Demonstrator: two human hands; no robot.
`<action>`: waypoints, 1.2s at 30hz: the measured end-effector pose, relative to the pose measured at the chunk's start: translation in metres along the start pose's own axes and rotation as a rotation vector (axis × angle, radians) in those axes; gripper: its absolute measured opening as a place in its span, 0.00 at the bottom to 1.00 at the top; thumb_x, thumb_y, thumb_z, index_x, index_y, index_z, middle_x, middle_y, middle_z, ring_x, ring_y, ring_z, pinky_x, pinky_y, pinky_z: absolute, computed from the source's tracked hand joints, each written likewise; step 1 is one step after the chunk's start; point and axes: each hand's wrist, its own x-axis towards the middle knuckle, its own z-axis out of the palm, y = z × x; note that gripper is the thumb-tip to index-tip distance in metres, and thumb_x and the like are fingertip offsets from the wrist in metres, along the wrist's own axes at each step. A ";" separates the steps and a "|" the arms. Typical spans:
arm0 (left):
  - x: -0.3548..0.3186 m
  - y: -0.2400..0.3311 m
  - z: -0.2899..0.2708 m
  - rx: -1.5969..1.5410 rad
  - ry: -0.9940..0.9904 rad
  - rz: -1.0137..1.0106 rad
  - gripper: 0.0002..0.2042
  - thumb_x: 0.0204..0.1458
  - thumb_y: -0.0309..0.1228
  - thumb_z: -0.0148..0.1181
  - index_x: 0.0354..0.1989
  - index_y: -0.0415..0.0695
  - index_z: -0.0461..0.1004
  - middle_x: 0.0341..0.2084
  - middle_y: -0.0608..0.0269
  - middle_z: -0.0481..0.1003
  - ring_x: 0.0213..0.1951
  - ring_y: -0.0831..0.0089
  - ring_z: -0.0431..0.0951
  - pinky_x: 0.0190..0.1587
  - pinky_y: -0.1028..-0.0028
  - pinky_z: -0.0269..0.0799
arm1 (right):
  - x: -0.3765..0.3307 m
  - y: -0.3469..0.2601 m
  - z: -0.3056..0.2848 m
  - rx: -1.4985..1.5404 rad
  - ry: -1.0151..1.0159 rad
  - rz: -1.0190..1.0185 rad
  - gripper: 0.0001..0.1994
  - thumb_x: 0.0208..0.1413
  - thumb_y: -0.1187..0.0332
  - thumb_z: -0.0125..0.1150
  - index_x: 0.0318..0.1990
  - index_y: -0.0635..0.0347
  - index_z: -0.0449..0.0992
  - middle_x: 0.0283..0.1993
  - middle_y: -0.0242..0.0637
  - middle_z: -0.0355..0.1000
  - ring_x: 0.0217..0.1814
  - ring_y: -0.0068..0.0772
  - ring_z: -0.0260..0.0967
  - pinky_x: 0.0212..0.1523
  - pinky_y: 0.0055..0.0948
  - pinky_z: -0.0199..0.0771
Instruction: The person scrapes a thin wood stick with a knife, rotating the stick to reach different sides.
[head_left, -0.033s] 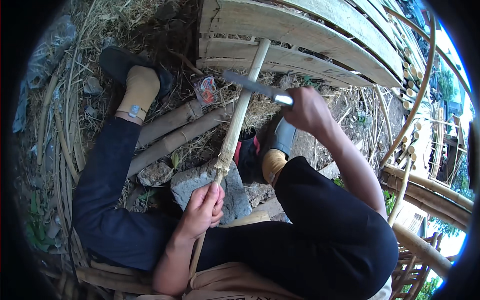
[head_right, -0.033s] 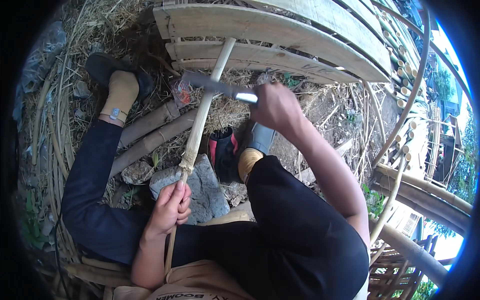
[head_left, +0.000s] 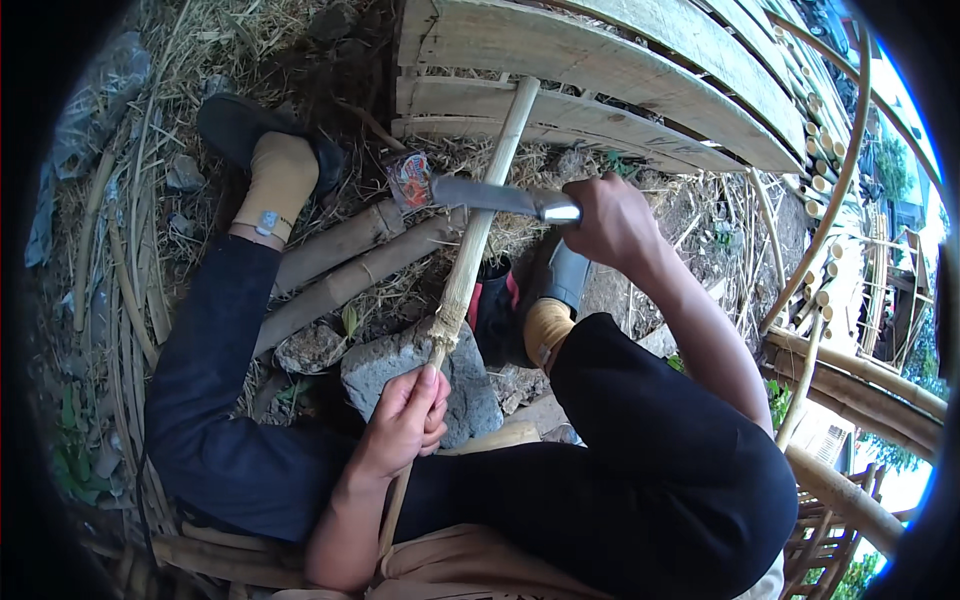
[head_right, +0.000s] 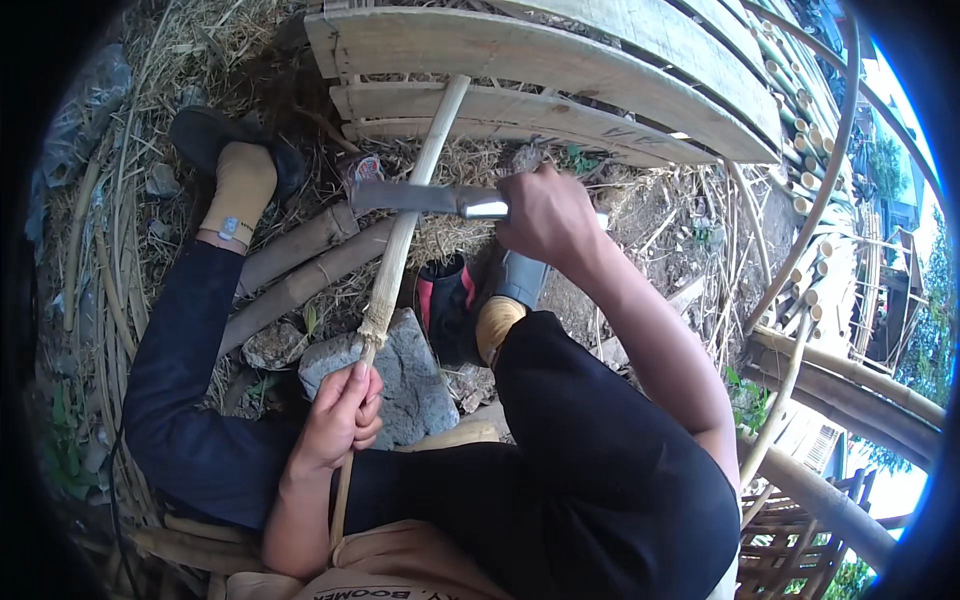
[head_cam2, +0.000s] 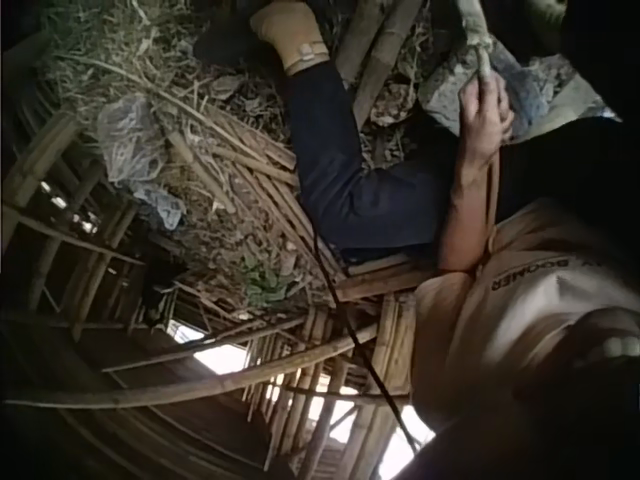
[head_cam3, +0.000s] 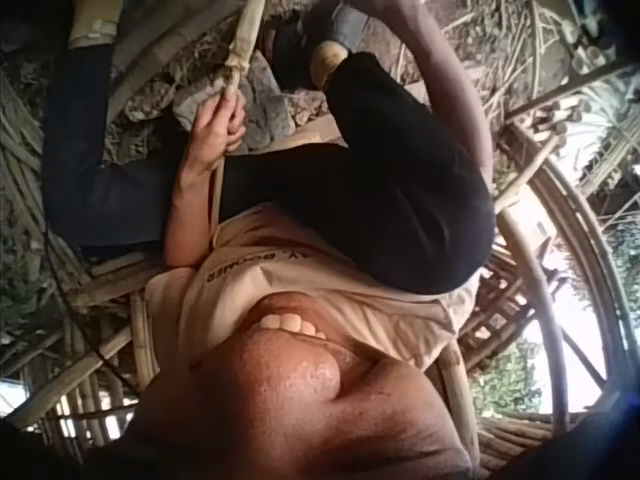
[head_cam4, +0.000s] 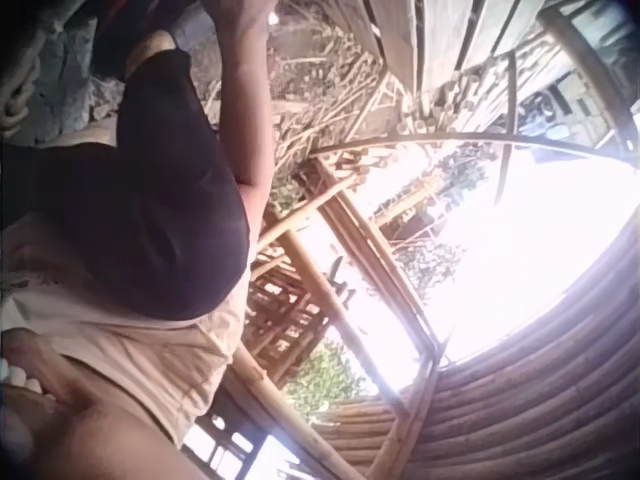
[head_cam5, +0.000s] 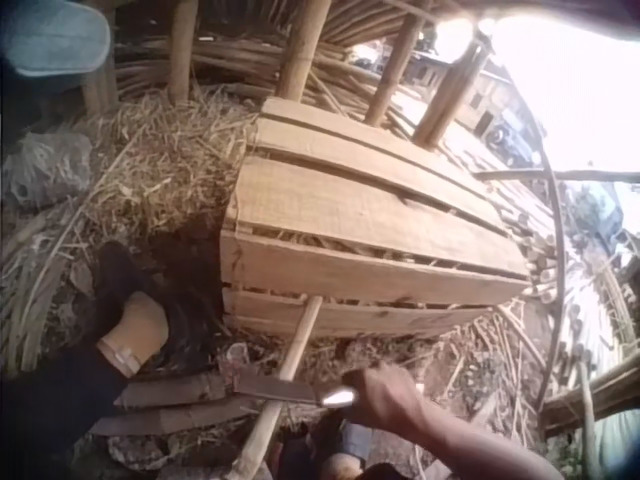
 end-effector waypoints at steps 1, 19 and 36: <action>0.001 0.000 0.000 0.006 -0.004 -0.004 0.19 0.73 0.46 0.38 0.31 0.48 0.59 0.13 0.77 0.51 0.11 0.88 0.48 0.13 0.81 0.43 | 0.006 0.005 0.000 -0.034 -0.007 0.052 0.12 0.41 0.68 0.63 0.34 0.60 0.83 0.27 0.54 0.78 0.34 0.56 0.79 0.41 0.47 0.82; -0.002 -0.001 0.003 -0.064 -0.059 -0.038 0.19 0.72 0.47 0.38 0.33 0.48 0.62 0.14 0.78 0.52 0.12 0.90 0.48 0.13 0.82 0.42 | 0.010 0.014 -0.013 0.011 0.124 0.180 0.08 0.44 0.69 0.60 0.31 0.62 0.81 0.26 0.53 0.77 0.31 0.56 0.79 0.38 0.49 0.81; -0.020 0.003 0.017 0.315 0.338 0.166 0.16 0.73 0.41 0.41 0.35 0.44 0.66 0.19 0.75 0.60 0.19 0.89 0.56 0.19 0.85 0.52 | -0.058 -0.020 -0.023 0.278 0.042 -0.031 0.14 0.55 0.62 0.66 0.42 0.58 0.72 0.28 0.45 0.75 0.32 0.53 0.76 0.33 0.47 0.73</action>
